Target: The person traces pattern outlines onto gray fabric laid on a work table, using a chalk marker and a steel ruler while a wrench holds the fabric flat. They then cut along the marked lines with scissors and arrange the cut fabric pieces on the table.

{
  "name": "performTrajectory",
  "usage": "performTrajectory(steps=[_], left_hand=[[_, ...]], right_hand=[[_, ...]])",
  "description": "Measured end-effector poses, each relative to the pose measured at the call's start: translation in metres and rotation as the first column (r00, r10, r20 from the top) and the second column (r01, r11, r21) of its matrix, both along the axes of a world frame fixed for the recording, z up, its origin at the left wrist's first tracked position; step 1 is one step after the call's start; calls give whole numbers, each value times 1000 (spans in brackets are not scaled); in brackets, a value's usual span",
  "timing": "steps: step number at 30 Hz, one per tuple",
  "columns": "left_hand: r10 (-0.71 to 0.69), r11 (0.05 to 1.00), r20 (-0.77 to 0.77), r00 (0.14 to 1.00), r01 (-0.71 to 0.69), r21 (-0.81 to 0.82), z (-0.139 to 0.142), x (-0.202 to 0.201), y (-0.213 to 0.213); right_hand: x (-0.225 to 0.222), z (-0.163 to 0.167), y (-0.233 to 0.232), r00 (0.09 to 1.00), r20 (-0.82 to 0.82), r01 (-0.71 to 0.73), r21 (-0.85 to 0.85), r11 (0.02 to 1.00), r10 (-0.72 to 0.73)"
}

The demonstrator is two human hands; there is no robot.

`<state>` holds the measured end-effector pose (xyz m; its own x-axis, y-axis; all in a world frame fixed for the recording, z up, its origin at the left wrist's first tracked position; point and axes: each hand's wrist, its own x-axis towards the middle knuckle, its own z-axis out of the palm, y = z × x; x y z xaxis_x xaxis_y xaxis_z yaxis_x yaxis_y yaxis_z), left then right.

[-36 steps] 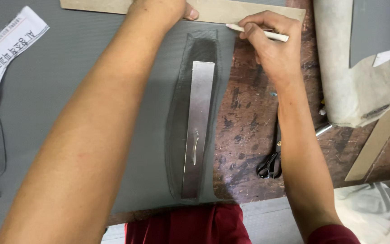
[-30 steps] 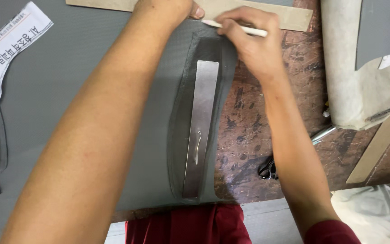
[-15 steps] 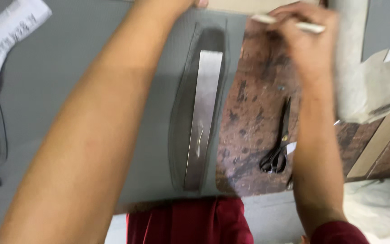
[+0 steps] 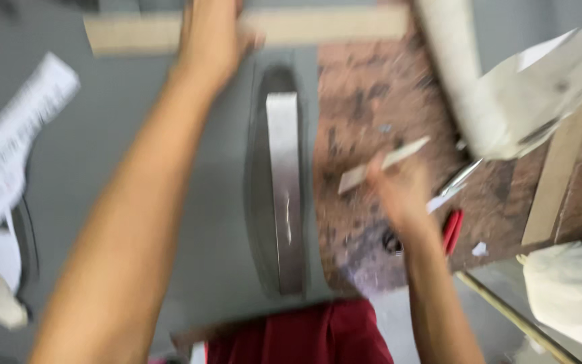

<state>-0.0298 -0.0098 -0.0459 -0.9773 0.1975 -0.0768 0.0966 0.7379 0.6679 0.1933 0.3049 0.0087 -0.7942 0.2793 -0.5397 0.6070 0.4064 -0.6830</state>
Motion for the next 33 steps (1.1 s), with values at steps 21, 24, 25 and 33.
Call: performTrajectory(steps=[21, 24, 25, 33], left_hand=[[301, 938, -25, 953, -292, 190, 110, 185, -88], [404, 886, 67, 912, -408, 220, 110, 273, -116], [442, 874, 88, 893, -450, 182, 109, 302, -126], [537, 829, 108, 836, -547, 116, 89, 426, -170]], right_hand=[[250, -13, 7, 976, 94, 219, -388, 895, -198], [264, -32, -7, 890, -391, -196, 137, 971, 235], [268, -36, -13, 934, -309, -135, 160, 978, 179], [278, -47, -26, 960, -258, -29, 278, 960, 104]])
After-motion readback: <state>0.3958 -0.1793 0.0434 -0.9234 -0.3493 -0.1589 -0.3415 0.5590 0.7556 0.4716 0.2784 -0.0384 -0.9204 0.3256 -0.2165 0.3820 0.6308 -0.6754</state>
